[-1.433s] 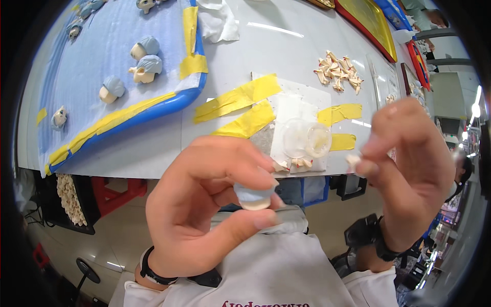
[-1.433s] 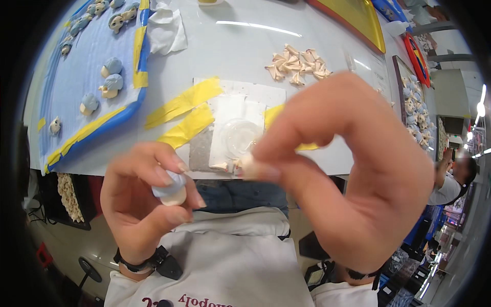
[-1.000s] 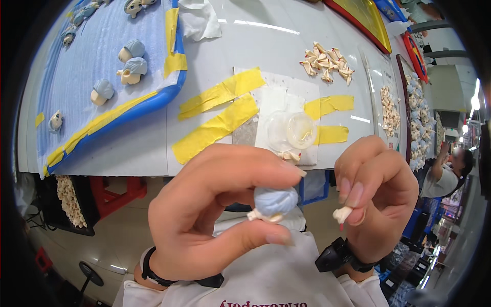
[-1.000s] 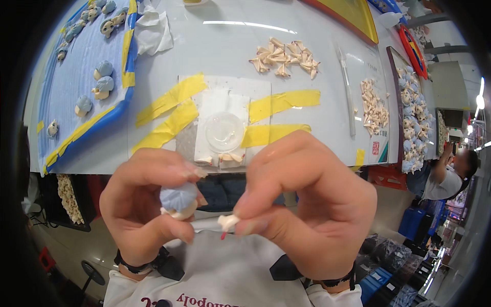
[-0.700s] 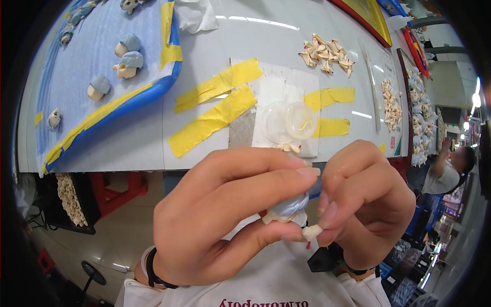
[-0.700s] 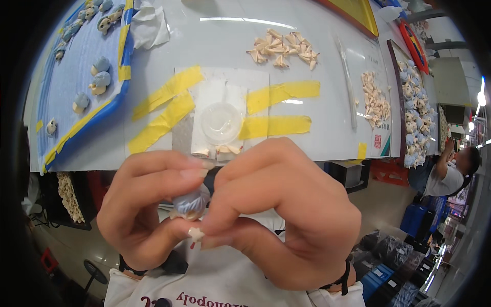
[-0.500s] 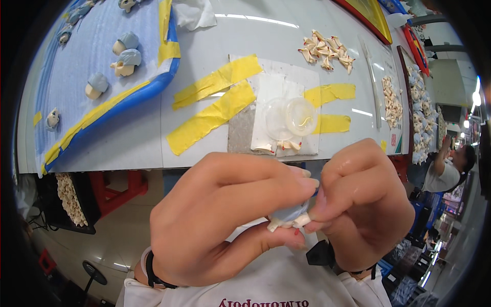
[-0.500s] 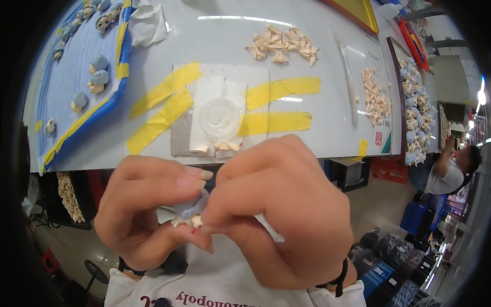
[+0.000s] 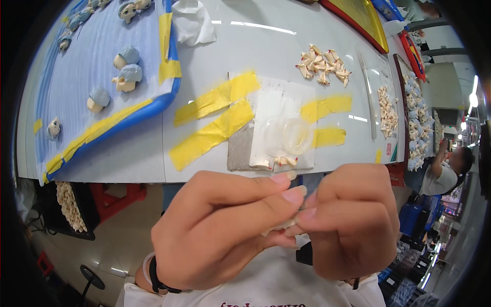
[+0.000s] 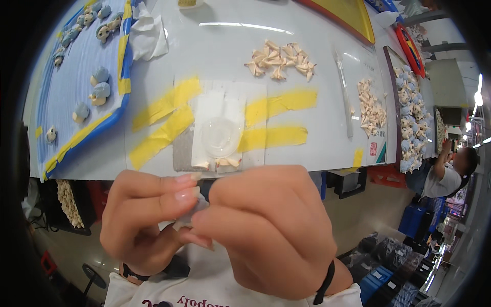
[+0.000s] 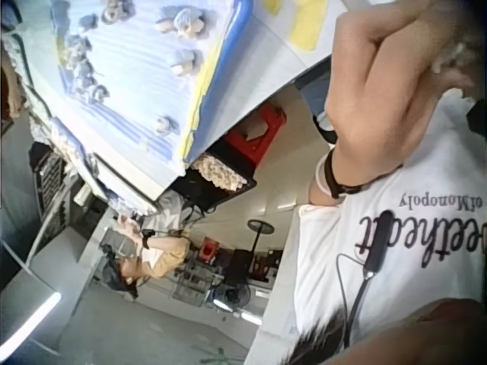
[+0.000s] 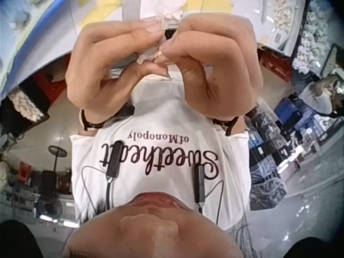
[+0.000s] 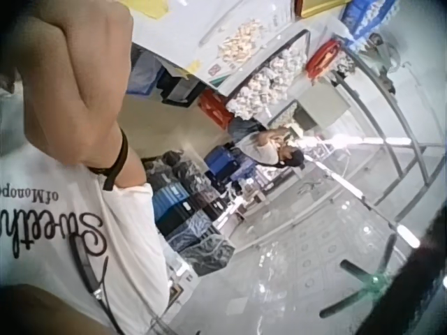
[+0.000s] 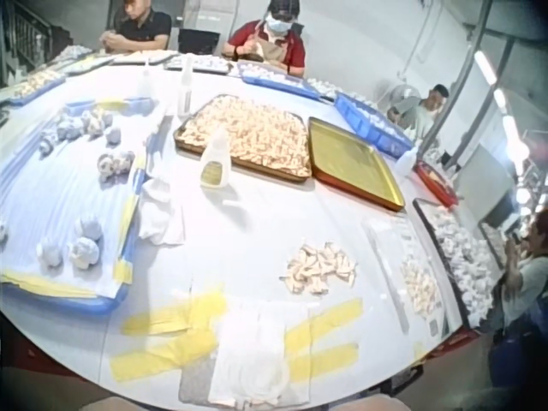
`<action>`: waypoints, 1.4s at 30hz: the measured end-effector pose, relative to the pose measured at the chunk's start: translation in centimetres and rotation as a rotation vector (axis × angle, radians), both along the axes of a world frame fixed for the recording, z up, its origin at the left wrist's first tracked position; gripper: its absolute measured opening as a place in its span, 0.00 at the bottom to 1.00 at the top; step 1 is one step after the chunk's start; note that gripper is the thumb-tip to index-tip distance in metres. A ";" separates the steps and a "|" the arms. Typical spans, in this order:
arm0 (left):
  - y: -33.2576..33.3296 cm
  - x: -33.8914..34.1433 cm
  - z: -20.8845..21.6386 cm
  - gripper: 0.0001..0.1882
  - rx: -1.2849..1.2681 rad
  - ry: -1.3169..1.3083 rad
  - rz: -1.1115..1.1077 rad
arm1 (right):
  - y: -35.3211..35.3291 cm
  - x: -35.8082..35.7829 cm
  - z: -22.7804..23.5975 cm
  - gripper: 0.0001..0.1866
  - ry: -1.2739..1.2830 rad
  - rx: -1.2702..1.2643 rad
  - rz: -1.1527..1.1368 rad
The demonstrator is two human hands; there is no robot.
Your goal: The person assembles small decorative figures by hand, repeatedly picking up small beige components and attaching them to a blue-and-white base. The person places completed figures onto a blue tray and continues the assembly process throughout the clip.
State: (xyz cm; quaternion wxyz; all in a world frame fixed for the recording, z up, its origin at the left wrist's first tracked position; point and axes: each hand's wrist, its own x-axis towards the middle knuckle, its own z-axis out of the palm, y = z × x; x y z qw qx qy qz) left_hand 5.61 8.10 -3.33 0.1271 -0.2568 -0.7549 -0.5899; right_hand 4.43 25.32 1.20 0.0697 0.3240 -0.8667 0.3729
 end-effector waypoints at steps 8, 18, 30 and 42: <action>-2.8 0.4 -1.6 0.24 0.114 -0.249 0.036 | 5.7 -8.7 0.3 0.13 -0.068 0.239 -0.276; -2.1 0.0 -1.8 0.23 0.242 -0.300 0.120 | 5.6 -12.1 -1.5 0.06 -0.031 0.506 -0.152; -2.0 -0.2 -1.4 0.22 0.236 -0.338 0.120 | 6.6 -10.4 -0.2 0.08 -0.066 0.058 -0.235; -2.1 0.3 -1.6 0.22 0.259 -0.332 0.097 | 8.2 -8.5 -0.7 0.10 -0.519 -0.354 -0.377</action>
